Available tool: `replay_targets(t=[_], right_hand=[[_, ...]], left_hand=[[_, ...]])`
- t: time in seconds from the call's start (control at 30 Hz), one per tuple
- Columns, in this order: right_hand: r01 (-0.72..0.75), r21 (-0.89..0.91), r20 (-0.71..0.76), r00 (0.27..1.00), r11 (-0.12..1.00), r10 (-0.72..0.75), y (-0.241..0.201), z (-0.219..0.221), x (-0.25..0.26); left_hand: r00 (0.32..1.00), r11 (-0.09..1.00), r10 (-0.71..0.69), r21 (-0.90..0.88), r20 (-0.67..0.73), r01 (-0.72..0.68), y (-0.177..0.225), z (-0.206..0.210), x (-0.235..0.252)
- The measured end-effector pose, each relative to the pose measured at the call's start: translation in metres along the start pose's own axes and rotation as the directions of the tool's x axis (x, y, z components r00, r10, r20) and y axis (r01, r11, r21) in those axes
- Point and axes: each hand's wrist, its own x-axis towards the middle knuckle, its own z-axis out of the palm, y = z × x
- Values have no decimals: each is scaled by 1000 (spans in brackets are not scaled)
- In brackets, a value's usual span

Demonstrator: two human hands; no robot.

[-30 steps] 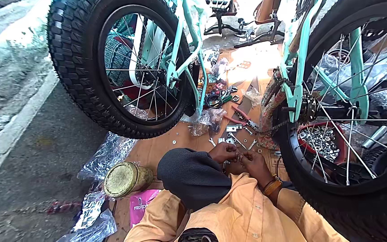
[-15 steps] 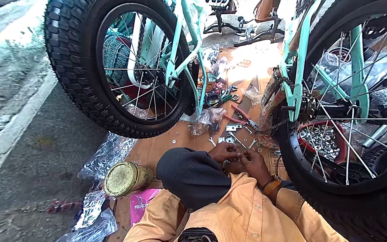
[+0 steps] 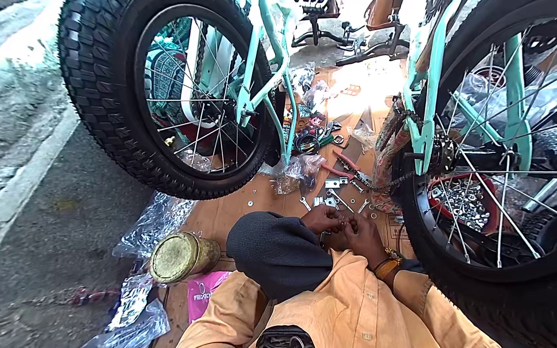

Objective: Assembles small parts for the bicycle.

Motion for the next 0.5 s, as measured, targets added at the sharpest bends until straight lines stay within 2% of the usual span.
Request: replay_targets(t=[0.27,0.5], right_hand=[[145,-129,-35,988,981,-151,5,4,0],[174,-132,-58,981,976,-183,7,6,0]], left_hand=[[997,996,-77,46,30,76,1,-1,-1],[999,998,-38,60,23,37,-4,-1,0]])
